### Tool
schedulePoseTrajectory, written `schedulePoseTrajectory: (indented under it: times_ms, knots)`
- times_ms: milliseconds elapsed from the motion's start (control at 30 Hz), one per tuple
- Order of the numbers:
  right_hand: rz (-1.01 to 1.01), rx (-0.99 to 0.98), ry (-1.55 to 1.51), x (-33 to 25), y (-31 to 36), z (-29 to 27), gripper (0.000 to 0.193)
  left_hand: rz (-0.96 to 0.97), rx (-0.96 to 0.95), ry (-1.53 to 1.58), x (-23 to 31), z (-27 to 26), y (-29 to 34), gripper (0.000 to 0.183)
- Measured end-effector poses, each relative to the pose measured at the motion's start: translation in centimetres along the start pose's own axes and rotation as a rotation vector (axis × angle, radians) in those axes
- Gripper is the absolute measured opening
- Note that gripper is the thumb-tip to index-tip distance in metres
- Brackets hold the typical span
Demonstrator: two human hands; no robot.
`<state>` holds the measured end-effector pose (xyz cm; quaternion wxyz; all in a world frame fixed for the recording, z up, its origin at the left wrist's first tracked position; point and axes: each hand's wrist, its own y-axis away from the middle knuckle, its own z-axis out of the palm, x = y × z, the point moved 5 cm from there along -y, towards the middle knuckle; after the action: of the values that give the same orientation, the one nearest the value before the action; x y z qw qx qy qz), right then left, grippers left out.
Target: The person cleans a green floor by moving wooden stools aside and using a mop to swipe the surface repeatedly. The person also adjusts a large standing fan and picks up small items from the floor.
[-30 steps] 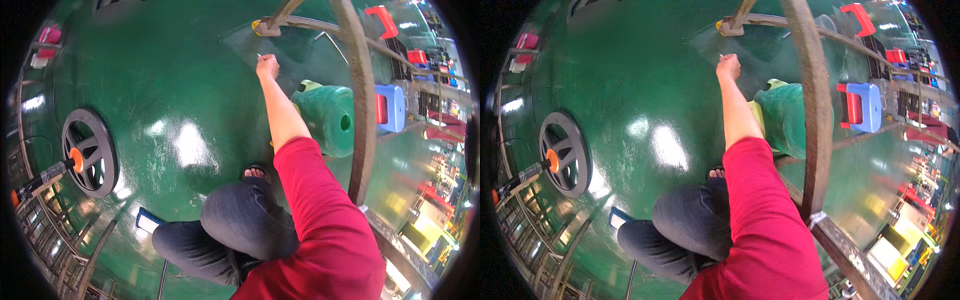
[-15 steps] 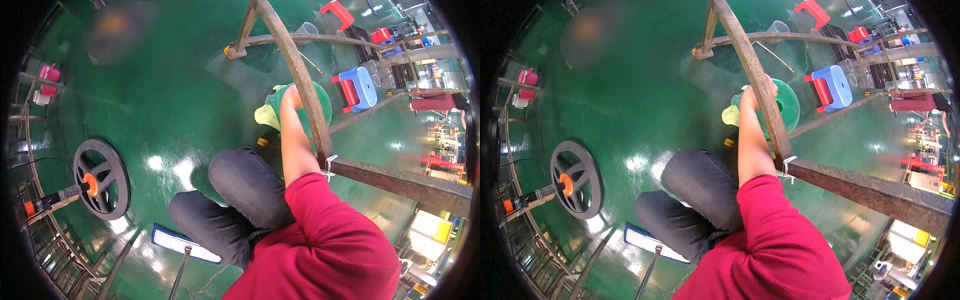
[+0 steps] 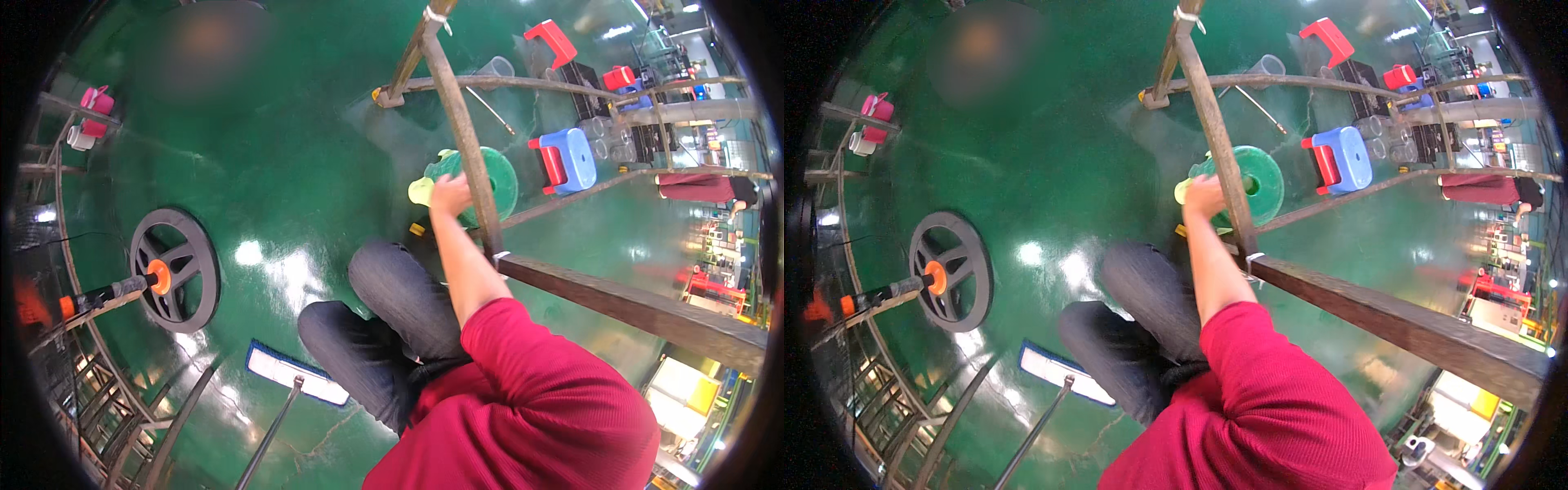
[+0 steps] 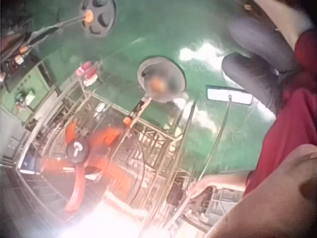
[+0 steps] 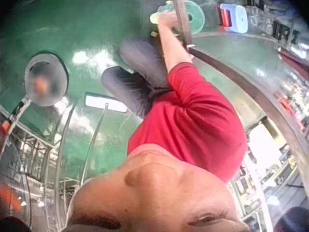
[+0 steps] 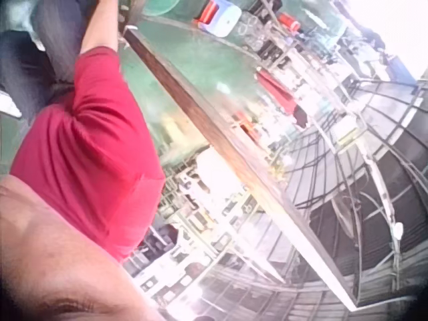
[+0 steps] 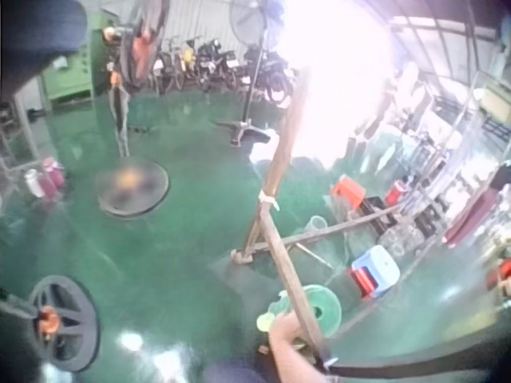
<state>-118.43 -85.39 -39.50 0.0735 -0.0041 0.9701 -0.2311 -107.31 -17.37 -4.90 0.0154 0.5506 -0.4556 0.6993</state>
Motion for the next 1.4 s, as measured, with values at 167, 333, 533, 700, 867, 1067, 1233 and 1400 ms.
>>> schedulePoseTrajectory:
  times_ms: [167, 333, 533, 700, 867, 1067, 1233, 1400]
  knots:
    - [-0.373, -1.105, -0.894, -12.8, 8.7, -13.5, 0.034, 0.141, -0.164, -0.341, 4.0, 3.2, 0.8, 0.033]
    - [-0.971, -1.708, -1.137, -20.5, 14.7, -36.4, 0.037, 0.090, -0.392, -0.244, 2.4, 5.9, 2.7, 0.018]
    - [-1.029, -1.443, -1.906, -23.3, 4.5, -56.8, 0.083, -0.025, -1.081, -0.361, 6.1, 11.0, 7.8, 0.033]
    - [-0.707, -1.825, -2.293, -21.7, -6.7, -66.8, 0.101, 0.054, -1.368, -0.271, 14.8, 10.9, 12.5, 0.019]
    - [-0.637, -1.295, -2.396, -12.7, -16.0, -70.0, 0.073, 0.092, -1.394, -0.186, 17.9, 9.4, 19.2, 0.024]
    - [-0.654, -1.101, -2.374, -6.3, -18.3, -75.1, 0.031, 0.115, -1.471, -0.091, 21.4, 11.4, 22.4, 0.026]
    - [-0.645, -0.821, -2.343, -0.6, -19.6, -77.5, 0.030, 0.149, -1.469, 0.093, 24.4, 15.1, 24.5, 0.029]
    - [-0.637, -0.577, -2.247, 2.2, -19.5, -78.2, 0.032, 0.243, -1.527, 0.157, 27.0, 21.2, 28.0, 0.032]
